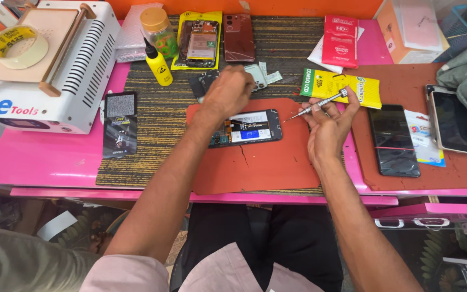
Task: The person uses a screwdriver to remove screws from a disassembled smartphone lying on a red mat. They carefully unscrew multiple fasteners around the device's internal frame and place them aside.
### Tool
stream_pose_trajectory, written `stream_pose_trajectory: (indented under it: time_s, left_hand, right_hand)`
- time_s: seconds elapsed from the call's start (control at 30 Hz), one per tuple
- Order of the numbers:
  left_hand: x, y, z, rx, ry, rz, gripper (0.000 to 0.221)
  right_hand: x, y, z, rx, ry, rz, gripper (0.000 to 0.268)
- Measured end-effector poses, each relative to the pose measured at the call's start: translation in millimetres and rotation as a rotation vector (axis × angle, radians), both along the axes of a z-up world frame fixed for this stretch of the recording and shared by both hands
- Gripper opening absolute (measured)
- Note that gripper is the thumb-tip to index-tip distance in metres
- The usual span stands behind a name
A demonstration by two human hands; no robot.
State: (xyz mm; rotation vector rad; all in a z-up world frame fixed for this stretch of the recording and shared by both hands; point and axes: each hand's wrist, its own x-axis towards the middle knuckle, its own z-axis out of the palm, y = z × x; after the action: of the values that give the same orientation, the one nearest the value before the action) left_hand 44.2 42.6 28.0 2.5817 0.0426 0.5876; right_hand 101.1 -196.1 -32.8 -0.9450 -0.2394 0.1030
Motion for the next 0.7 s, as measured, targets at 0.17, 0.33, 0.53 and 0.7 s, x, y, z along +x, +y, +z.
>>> stream_pose_trajectory:
  time_s: [0.17, 0.33, 0.53, 0.7]
  left_hand:
    - [-28.1, -40.6, 20.9, 0.025, 0.397, -0.106, 0.041]
    - [-40.1, -58.3, 35.3, 0.150, 0.532, -0.079, 0.073]
    - [-31.0, -52.0, 47.0, 0.147, 0.446, -0.190, 0.063]
    - [-43.8, -49.0, 67.4, 0.080, 0.372, -0.226, 0.051]
  right_hand:
    - [1.9, -0.2, -1.4, 0.025, -0.003, 0.009, 0.077]
    - [4.0, -1.4, -2.4, -0.062, 0.068, -0.021, 0.070]
    - [-5.3, -25.6, 12.9, -0.900, -0.226, -0.153, 0.033]
    - [-17.1, -60.8, 42.9, -1.320, -0.842, -0.324, 0.027]
